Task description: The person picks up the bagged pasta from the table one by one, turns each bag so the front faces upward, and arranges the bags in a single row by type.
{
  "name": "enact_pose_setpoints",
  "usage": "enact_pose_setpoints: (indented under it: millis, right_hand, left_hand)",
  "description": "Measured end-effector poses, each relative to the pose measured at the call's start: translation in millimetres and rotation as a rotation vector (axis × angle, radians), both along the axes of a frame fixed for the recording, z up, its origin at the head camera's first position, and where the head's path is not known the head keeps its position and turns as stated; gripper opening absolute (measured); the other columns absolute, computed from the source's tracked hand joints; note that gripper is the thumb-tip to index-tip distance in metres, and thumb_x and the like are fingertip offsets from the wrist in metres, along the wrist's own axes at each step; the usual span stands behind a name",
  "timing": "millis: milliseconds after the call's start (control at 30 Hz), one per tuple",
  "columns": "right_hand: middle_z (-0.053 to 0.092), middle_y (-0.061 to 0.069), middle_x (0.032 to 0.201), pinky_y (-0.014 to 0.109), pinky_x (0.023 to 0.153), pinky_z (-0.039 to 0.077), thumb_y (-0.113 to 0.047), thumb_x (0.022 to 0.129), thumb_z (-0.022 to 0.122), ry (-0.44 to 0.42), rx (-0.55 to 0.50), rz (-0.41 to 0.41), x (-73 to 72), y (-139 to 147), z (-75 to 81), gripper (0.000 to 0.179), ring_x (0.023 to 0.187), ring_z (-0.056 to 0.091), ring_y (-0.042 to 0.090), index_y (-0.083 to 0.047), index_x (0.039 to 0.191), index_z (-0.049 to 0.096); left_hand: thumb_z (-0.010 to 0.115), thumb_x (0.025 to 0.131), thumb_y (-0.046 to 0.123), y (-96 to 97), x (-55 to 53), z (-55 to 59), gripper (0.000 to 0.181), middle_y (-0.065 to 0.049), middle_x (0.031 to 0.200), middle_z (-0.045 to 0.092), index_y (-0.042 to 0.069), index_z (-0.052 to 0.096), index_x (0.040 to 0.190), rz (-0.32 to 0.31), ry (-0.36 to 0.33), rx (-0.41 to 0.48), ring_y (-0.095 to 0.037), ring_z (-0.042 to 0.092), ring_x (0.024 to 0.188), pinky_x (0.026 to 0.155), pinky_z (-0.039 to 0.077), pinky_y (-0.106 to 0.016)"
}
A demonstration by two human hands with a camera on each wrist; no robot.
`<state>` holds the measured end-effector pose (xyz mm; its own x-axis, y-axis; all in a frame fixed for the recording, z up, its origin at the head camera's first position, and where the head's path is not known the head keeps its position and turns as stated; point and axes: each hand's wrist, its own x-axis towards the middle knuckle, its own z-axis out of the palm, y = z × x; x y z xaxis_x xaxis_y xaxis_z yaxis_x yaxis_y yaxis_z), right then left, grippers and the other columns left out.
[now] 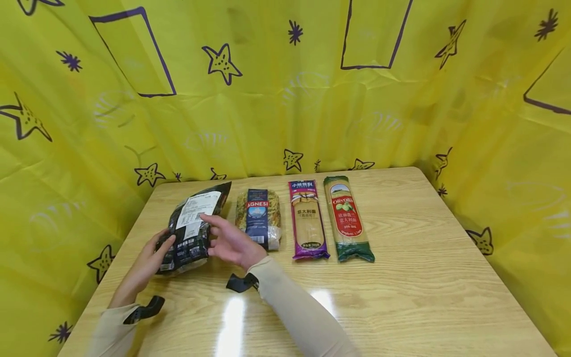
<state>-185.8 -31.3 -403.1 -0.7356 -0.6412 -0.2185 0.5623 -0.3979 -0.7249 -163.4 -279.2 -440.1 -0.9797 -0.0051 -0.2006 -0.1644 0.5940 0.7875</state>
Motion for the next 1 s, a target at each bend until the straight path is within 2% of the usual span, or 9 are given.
enact_pose_setpoints:
  millis: [67,133,233,300,467,667,833,900,1000]
  right_hand:
    - [-0.012,0.024,0.172,0.03,0.102,0.043,-0.032,0.107,0.043,0.026,0.002,0.014,1.6,2.2,5.1,0.082,0.136,0.031,0.033,-0.016,0.166,-0.011]
    - [-0.008,0.025,0.173,0.023,0.085,0.041,-0.032,0.107,0.042,0.052,0.01,0.019,3.2,4.7,9.6,0.077,0.131,0.034,0.029,-0.016,0.167,-0.003]
    - [-0.006,0.024,0.173,0.025,0.09,0.043,-0.03,0.107,0.041,0.074,0.015,0.025,4.8,8.0,16.1,0.07,0.149,0.02,0.043,-0.015,0.166,0.005]
    - [-0.009,0.025,0.172,0.033,0.105,0.044,-0.029,0.107,0.041,0.079,0.017,0.021,5.5,9.7,19.4,0.07,0.155,0.005,0.052,-0.014,0.166,0.005]
    - [-0.015,0.025,0.171,0.056,0.131,0.016,-0.029,0.106,0.044,0.074,0.001,0.021,6.8,11.3,27.1,0.082,0.156,-0.008,0.056,-0.015,0.166,-0.011]
    - [0.0,0.024,0.171,0.049,0.129,0.025,-0.027,0.106,0.042,0.083,0.006,0.026,10.3,13.2,34.1,0.073,0.155,0.006,0.049,-0.012,0.165,0.001]
    - [-0.009,0.026,0.171,0.058,0.131,0.012,-0.027,0.106,0.043,0.106,-0.005,0.027,13.9,14.2,40.4,0.081,0.157,-0.003,0.052,-0.009,0.165,-0.01]
    - [-0.008,0.026,0.171,0.055,0.131,0.017,-0.028,0.106,0.044,0.121,0.006,0.019,15.0,14.7,43.3,0.082,0.153,0.013,0.048,-0.007,0.165,-0.009]
    - [-0.005,0.025,0.172,0.045,0.124,0.031,-0.027,0.106,0.044,0.135,0.018,0.01,16.8,15.4,47.6,0.08,0.128,0.032,0.028,-0.005,0.164,-0.006]
  left_hand:
    - [0.037,0.109,0.055,2.3,0.6,0.2,0.083,-0.029,0.172,0.005,0.002,0.009,0.165,0.002,0.0,0.027,-0.049,0.005,0.159,0.128,0.012,-0.067]
    - [0.036,0.109,0.054,4.5,1.3,0.4,0.081,-0.028,0.172,0.004,0.003,0.009,0.166,0.007,-0.005,0.058,-0.05,0.006,0.158,0.128,0.012,-0.066]
    - [0.035,0.109,0.053,7.9,1.9,0.4,0.079,-0.027,0.172,0.005,0.004,0.01,0.166,0.022,-0.014,0.108,-0.05,0.009,0.158,0.129,0.014,-0.065]
    - [0.035,0.109,0.053,10.2,1.9,0.2,0.078,-0.026,0.173,0.007,0.005,0.011,0.166,0.035,-0.012,0.137,-0.048,0.011,0.158,0.129,0.014,-0.064]
    - [0.037,0.109,0.051,15.2,0.7,-1.2,0.077,-0.024,0.173,0.008,0.005,0.013,0.166,0.052,0.0,0.198,-0.046,0.011,0.159,0.13,0.012,-0.062]
    - [0.034,0.11,0.05,19.9,1.8,-4.5,0.075,-0.023,0.174,0.006,0.006,0.013,0.166,0.068,-0.017,0.249,-0.043,0.005,0.161,0.131,0.007,-0.061]
    - [0.03,0.111,0.049,26.9,3.6,-7.4,0.073,-0.025,0.172,0.008,0.004,0.012,0.165,0.083,-0.013,0.38,-0.043,0.013,0.158,0.132,0.011,-0.058]
    - [0.029,0.111,0.048,29.7,3.9,-8.2,0.073,-0.026,0.172,0.007,0.001,0.011,0.165,0.071,0.005,0.438,-0.042,0.012,0.158,0.132,0.01,-0.058]
    - [0.026,0.111,0.048,33.5,5.9,-8.0,0.074,-0.024,0.173,0.004,0.001,0.009,0.165,0.037,0.014,0.514,-0.042,0.005,0.159,0.13,0.007,-0.063]
